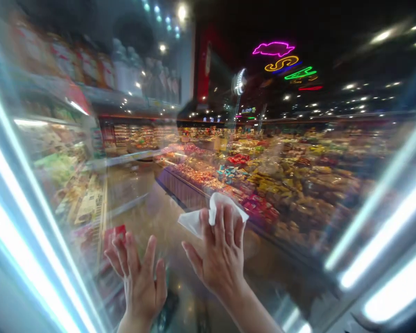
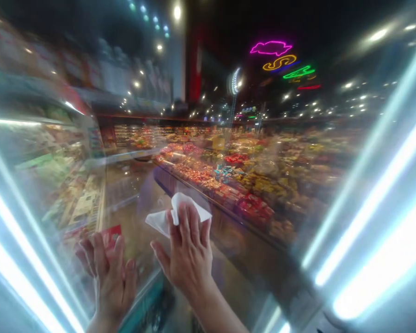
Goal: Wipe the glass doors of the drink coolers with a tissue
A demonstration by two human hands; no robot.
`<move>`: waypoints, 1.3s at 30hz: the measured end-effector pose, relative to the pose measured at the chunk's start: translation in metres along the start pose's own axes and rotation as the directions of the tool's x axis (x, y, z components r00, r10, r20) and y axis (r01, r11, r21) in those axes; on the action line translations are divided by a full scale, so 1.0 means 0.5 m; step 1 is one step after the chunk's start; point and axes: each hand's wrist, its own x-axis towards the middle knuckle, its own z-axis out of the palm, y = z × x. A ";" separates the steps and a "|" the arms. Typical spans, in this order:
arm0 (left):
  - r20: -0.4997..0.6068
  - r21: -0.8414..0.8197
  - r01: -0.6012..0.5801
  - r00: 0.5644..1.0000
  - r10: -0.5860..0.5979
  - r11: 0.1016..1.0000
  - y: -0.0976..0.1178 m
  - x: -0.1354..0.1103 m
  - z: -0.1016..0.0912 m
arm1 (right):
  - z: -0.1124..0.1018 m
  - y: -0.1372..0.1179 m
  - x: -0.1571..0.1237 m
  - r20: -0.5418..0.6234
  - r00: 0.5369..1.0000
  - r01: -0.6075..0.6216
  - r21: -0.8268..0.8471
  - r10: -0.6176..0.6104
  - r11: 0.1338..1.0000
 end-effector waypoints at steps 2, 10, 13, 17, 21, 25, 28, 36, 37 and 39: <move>0.012 0.009 0.042 0.999 -0.042 0.999 -0.031 -0.015 -0.003 | 0.017 -0.037 -0.021 0.011 0.999 0.050 0.029 -0.051 0.998; -0.039 -0.022 0.164 0.986 -0.164 0.986 -0.179 -0.047 -0.025 | 0.092 -0.221 0.044 0.011 0.976 0.212 0.153 -0.217 0.965; -0.036 -0.027 0.216 0.975 -0.217 0.976 -0.221 -0.059 -0.029 | 0.119 -0.269 0.045 0.008 0.954 0.291 0.203 -0.299 0.935; -0.041 0.009 0.250 0.968 -0.249 0.968 -0.256 -0.082 -0.029 | 0.141 -0.308 0.026 -0.002 0.910 0.403 0.231 -0.414 0.886; -0.063 -0.022 0.257 0.964 -0.258 0.966 -0.274 -0.092 -0.034 | 0.157 -0.366 0.085 0.025 0.909 0.407 0.166 -0.417 0.898; -0.079 -0.051 0.279 0.956 -0.283 0.959 -0.285 -0.099 -0.052 | 0.182 -0.384 0.056 0.014 0.817 0.576 0.039 -0.577 0.817; -0.063 -0.068 0.307 0.948 -0.311 0.949 -0.279 -0.110 -0.059 | 0.168 -0.318 0.004 -0.002 0.775 0.630 0.078 -0.632 0.773; 0.048 -0.138 0.131 0.991 -0.126 0.982 -0.130 -0.158 -0.009 | 0.080 -0.047 -0.129 0.015 0.992 0.125 -0.124 -0.124 0.984; 0.065 -0.150 0.104 0.993 -0.096 0.983 -0.104 -0.162 -0.003 | 0.075 -0.020 -0.153 0.000 0.994 0.107 -0.151 -0.108 0.983; 0.090 -0.173 0.073 0.994 -0.058 0.982 -0.053 -0.161 0.007 | 0.058 0.039 -0.174 -0.029 0.999 0.031 -0.185 -0.037 0.982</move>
